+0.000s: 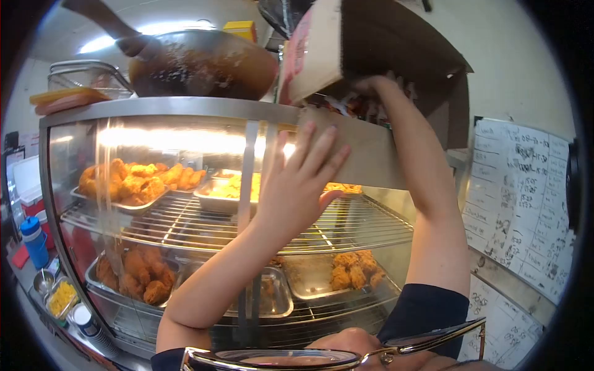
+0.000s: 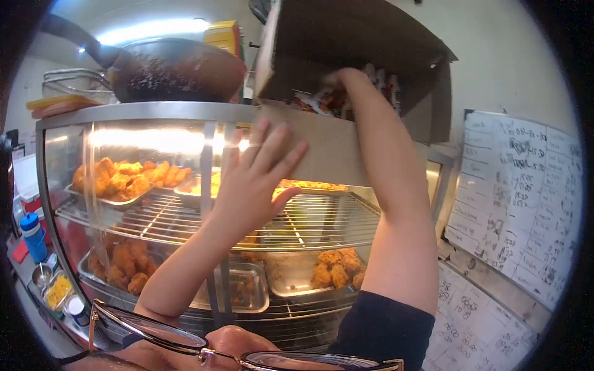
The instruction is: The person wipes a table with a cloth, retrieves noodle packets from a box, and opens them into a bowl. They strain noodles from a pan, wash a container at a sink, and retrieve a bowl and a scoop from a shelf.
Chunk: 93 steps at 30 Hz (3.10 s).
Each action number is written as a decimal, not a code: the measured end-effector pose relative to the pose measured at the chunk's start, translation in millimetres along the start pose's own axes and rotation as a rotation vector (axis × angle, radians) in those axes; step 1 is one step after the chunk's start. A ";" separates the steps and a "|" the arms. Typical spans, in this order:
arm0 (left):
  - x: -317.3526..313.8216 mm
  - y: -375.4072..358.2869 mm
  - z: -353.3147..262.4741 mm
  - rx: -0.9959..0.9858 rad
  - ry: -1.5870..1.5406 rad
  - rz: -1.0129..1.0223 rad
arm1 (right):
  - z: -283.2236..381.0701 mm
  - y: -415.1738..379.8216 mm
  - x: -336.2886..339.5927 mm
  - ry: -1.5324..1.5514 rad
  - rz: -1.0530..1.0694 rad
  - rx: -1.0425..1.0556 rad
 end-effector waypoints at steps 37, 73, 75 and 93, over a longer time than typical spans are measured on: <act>2.3 -15.7 -3.5 0.018 -0.159 -0.039 | 31.7 -66.8 1.6 0.564 -0.097 0.421; -55.2 -181.1 -286.5 0.466 -2.525 0.192 | -80.3 -642.7 -226.4 0.741 -0.920 -0.980; -44.8 -235.7 -368.7 0.179 -2.950 0.650 | -48.6 -699.8 -307.4 0.829 -0.758 -1.103; 75.8 -381.0 -384.9 -0.165 -2.454 0.846 | 132.1 -1071.1 -327.3 -0.565 0.189 -1.958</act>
Point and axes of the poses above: each hand's wrist, its own y-axis towards the middle knuckle, its own x-axis out of the back of the hand, z = x × y, the point moved 7 cm from there along y, towards the middle knuckle, and after that the axes turned 9 degrees about -x, right-handed, at the moved point
